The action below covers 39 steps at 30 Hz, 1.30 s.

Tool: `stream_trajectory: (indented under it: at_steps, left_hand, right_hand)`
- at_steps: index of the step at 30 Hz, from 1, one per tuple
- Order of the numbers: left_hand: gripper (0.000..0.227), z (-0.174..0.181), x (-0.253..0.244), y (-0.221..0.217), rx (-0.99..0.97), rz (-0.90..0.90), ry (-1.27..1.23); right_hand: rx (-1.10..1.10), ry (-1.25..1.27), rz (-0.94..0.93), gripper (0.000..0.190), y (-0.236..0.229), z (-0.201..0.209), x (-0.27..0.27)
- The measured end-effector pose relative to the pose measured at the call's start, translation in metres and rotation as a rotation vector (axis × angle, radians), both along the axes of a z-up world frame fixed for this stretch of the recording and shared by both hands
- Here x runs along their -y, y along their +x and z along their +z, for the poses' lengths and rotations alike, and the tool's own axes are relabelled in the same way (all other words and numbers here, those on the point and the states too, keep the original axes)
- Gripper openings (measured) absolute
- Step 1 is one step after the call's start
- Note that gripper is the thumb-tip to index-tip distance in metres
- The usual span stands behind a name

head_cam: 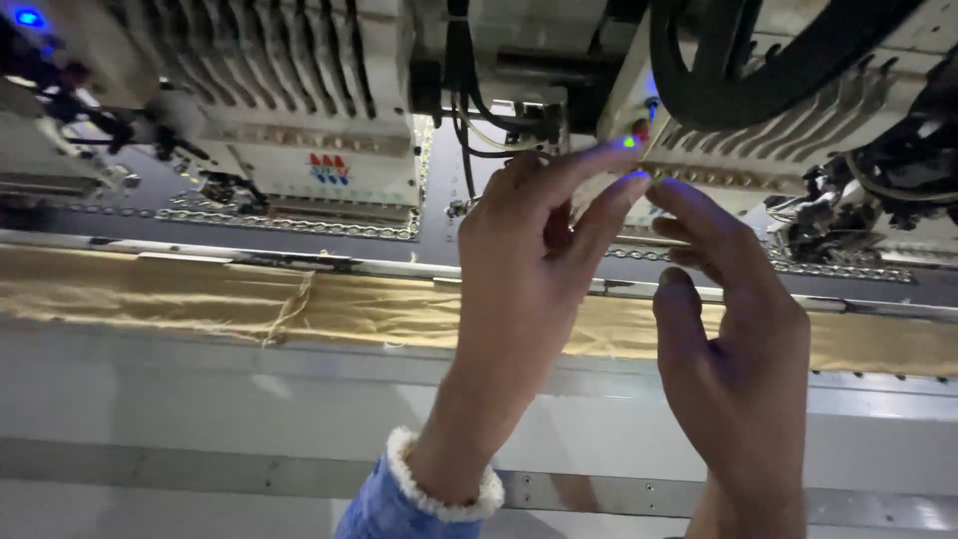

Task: The person threads a beige sewing machine by hand, guiding the thread through the needle area and tension mechanisms. They repeat this process across multiple machines in a row, adjusting the thread path and ensuring it is properly seated.

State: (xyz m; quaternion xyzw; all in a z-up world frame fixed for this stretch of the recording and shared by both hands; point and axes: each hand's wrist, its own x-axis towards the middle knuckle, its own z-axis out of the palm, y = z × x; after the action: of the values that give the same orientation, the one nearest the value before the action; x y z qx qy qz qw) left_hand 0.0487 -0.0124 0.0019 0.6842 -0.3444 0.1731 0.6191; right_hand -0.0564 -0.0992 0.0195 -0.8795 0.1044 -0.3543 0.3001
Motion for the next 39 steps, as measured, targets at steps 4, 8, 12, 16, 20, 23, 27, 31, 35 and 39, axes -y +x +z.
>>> stream_trajectory:
  at_steps: [4,8,12,16,20,23,27,31,35,39]
  left_hand:
    - [0.016,-0.01,-0.016,0.008,-0.062,-0.087,-0.025]
    - [0.009,-0.016,-0.029,0.018,-0.083,-0.032,0.004]
    - [0.03,-0.02,-0.022,0.023,-0.159,-0.044,0.086]
    - [0.045,-0.043,-0.008,0.021,-0.092,-0.12,0.156]
    - [0.04,-0.045,0.002,0.024,-0.177,-0.227,0.102]
    - [0.024,-0.04,-0.004,0.023,-0.197,-0.201,0.067]
    - [0.015,-0.032,-0.008,0.024,-0.181,-0.065,0.056]
    - [0.044,-0.045,-0.002,0.028,-0.146,-0.125,0.108]
    - [0.044,-0.048,0.006,0.022,-0.117,-0.256,0.142]
    - [0.017,-0.038,0.006,0.023,-0.057,-0.32,0.102]
  right_hand:
    - [-0.067,0.05,-0.005,0.051,0.014,-0.008,0.007]
    - [-0.064,0.063,0.039,0.051,0.026,-0.023,0.007]
    - [-0.078,0.071,0.084,0.053,0.03,-0.017,0.005]
    - [-0.013,0.165,0.263,0.064,0.025,-0.024,0.004]
    - [0.063,0.168,0.405,0.066,0.026,-0.023,0.009]
    - [0.036,0.223,0.349,0.062,0.023,-0.016,0.007]
    - [0.143,0.333,0.079,0.034,0.018,-0.02,0.017]
    - [0.3,0.517,-0.133,0.039,0.012,-0.023,0.033]
    - [0.206,0.537,-0.147,0.036,0.007,-0.021,0.036]
    - [0.149,0.508,-0.038,0.04,0.008,-0.023,0.038]
